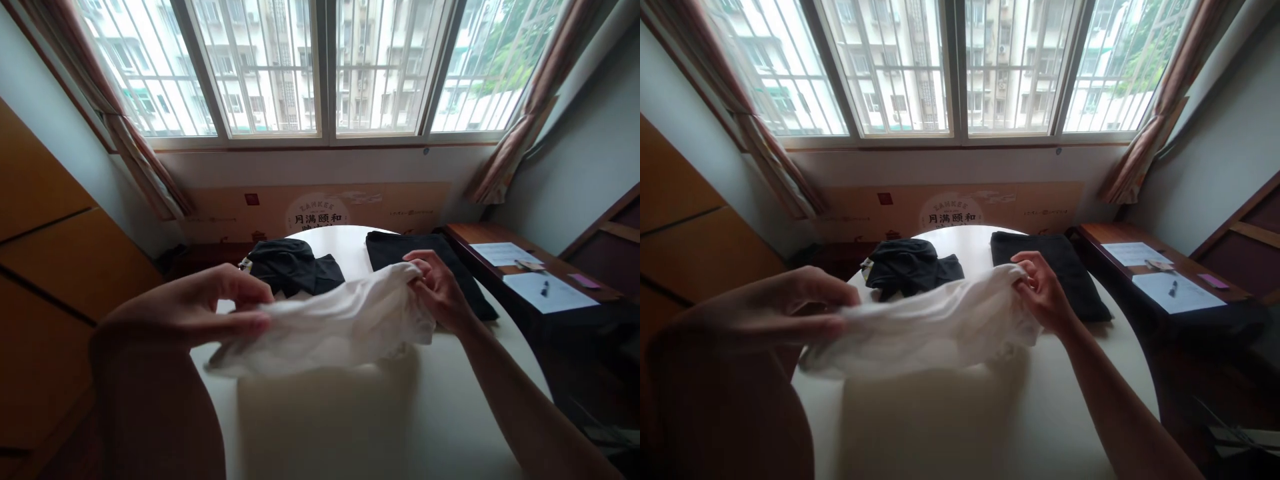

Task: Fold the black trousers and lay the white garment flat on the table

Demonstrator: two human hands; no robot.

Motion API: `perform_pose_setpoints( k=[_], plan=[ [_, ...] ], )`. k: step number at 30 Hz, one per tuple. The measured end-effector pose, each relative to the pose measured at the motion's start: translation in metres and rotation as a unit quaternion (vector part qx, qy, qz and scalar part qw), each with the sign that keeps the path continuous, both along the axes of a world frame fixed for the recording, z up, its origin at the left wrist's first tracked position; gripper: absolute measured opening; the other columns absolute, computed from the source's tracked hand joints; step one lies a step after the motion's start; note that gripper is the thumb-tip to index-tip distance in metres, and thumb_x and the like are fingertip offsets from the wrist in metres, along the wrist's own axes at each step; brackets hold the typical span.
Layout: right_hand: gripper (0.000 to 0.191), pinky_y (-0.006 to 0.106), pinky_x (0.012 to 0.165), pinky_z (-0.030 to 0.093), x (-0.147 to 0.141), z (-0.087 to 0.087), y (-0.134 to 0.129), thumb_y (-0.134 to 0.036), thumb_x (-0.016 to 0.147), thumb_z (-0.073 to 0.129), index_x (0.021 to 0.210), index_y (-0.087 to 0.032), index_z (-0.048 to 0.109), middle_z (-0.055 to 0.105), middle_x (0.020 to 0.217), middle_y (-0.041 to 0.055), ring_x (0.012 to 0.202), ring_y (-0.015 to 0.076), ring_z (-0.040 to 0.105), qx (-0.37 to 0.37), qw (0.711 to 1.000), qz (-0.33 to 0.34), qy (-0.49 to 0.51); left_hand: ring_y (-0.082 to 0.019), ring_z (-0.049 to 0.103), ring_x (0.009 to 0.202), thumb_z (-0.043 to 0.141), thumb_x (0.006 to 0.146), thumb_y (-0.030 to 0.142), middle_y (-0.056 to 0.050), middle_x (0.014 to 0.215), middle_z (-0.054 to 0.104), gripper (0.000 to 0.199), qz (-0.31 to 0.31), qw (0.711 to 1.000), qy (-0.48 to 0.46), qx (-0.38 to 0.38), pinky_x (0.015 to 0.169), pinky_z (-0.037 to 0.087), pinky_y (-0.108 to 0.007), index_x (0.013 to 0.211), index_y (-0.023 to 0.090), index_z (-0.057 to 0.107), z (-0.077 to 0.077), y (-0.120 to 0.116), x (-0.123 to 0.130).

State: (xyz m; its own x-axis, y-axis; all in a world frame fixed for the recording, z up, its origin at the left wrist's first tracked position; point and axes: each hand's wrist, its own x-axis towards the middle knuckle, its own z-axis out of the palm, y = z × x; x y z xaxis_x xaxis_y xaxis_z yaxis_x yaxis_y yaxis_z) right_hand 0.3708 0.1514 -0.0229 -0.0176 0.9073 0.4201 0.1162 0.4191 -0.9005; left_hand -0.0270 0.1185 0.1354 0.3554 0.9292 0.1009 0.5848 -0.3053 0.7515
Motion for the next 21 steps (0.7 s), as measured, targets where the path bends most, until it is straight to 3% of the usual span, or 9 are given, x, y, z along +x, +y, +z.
perform_pose_setpoints(
  k=[3, 5, 6, 8, 12, 14, 16, 19, 21],
  plan=[
    [0.042, 0.033, 0.08, 0.052, 0.013, 0.0, -0.011, -0.061, 0.091, 0.074, 0.107, -0.022, 0.077, 0.074, 0.103, 0.0082, 0.093, 0.0253, 0.067, -0.109, 0.97, 0.217, -0.008, -0.035, 0.077, 0.088, 0.095, 0.056, 0.063, -0.011, 0.082, 0.079, 0.046, -0.143, 0.989, -0.013, -0.047, 0.075, 0.061, -0.04, 0.084, 0.028, 0.083, 0.011, 0.002, -0.001],
    [0.045, 0.038, 0.089, 0.053, 0.018, -0.004, -0.016, -0.062, 0.092, 0.07, 0.099, -0.019, 0.082, 0.077, 0.106, 0.0125, 0.103, 0.0302, 0.07, -0.124, 0.95, 0.284, 0.036, -0.038, 0.078, 0.097, 0.092, 0.062, 0.064, -0.014, 0.094, 0.081, 0.05, -0.172, 0.983, -0.018, -0.062, 0.081, 0.062, -0.043, 0.094, 0.027, 0.085, 0.013, 0.015, 0.009],
    [0.042, 0.039, 0.092, 0.053, 0.019, -0.007, -0.017, -0.06, 0.092, 0.071, 0.099, -0.02, 0.083, 0.078, 0.109, 0.0134, 0.105, 0.031, 0.07, -0.119, 0.951, 0.278, 0.064, -0.037, 0.077, 0.101, 0.089, 0.069, 0.064, -0.014, 0.101, 0.082, 0.05, -0.175, 0.982, -0.016, -0.068, 0.083, 0.062, -0.042, 0.1, 0.026, 0.085, 0.009, 0.024, 0.019],
    [0.031, 0.038, 0.09, 0.053, 0.02, -0.014, -0.014, -0.048, 0.089, 0.075, 0.102, -0.021, 0.083, 0.08, 0.109, 0.0121, 0.101, 0.0281, 0.072, -0.105, 0.971, 0.191, 0.101, -0.035, 0.076, 0.108, 0.079, 0.083, 0.062, -0.014, 0.114, 0.081, 0.047, -0.179, 0.981, -0.012, -0.071, 0.086, 0.061, -0.039, 0.111, 0.024, 0.083, -0.014, 0.044, 0.047],
    [0.017, 0.031, 0.073, 0.05, 0.017, -0.031, 0.002, -0.03, 0.08, 0.075, 0.094, -0.021, 0.081, 0.078, 0.087, 0.0055, 0.076, 0.0185, 0.067, -0.085, 0.99, -0.033, 0.103, -0.031, 0.074, 0.111, 0.073, 0.09, 0.053, -0.017, 0.125, 0.077, 0.053, -0.174, 0.983, 0.039, -0.051, 0.094, 0.058, -0.038, 0.127, 0.016, 0.074, -0.101, 0.078, 0.123],
    [0.017, 0.03, 0.07, 0.049, 0.016, -0.037, 0.007, -0.029, 0.08, 0.073, 0.093, -0.022, 0.079, 0.075, 0.083, 0.0038, 0.073, 0.0176, 0.065, -0.082, 0.988, -0.064, 0.116, -0.033, 0.071, 0.118, 0.081, 0.083, 0.052, -0.021, 0.136, 0.072, 0.069, -0.184, 0.979, 0.079, -0.021, 0.098, 0.055, -0.039, 0.139, 0.013, 0.067, -0.144, 0.084, 0.158],
    [0.019, 0.032, 0.073, 0.05, 0.016, -0.041, 0.01, -0.031, 0.081, 0.071, 0.096, -0.022, 0.078, 0.075, 0.085, 0.0041, 0.078, 0.019, 0.067, -0.073, 0.988, -0.064, 0.12, -0.031, 0.071, 0.11, 0.083, 0.081, 0.048, -0.016, 0.126, 0.075, 0.064, -0.211, 0.973, 0.096, -0.014, 0.092, 0.054, -0.036, 0.134, 0.015, 0.069, -0.172, 0.086, 0.181],
    [0.023, 0.034, 0.078, 0.052, 0.02, -0.044, 0.011, -0.036, 0.085, 0.072, 0.102, -0.021, 0.076, 0.076, 0.09, 0.0055, 0.086, 0.0214, 0.07, -0.05, 0.992, -0.067, 0.094, -0.019, 0.064, 0.076, 0.07, 0.088, 0.037, -0.002, 0.081, 0.069, 0.019, -0.239, 0.968, 0.064, -0.031, 0.068, 0.046, -0.028, 0.093, 0.018, 0.073, -0.18, 0.088, 0.19],
    [0.035, 0.035, 0.083, 0.054, 0.022, -0.044, 0.012, -0.045, 0.089, 0.074, 0.115, -0.022, 0.075, 0.078, 0.103, 0.0072, 0.097, 0.0235, 0.071, -0.05, 0.994, -0.062, 0.075, -0.015, 0.054, 0.066, 0.063, 0.09, 0.034, 0.002, 0.069, 0.059, 0.018, -0.225, 0.974, -0.017, -0.027, 0.06, 0.037, -0.025, 0.082, 0.019, 0.065, -0.167, 0.092, 0.182]
  ],
)
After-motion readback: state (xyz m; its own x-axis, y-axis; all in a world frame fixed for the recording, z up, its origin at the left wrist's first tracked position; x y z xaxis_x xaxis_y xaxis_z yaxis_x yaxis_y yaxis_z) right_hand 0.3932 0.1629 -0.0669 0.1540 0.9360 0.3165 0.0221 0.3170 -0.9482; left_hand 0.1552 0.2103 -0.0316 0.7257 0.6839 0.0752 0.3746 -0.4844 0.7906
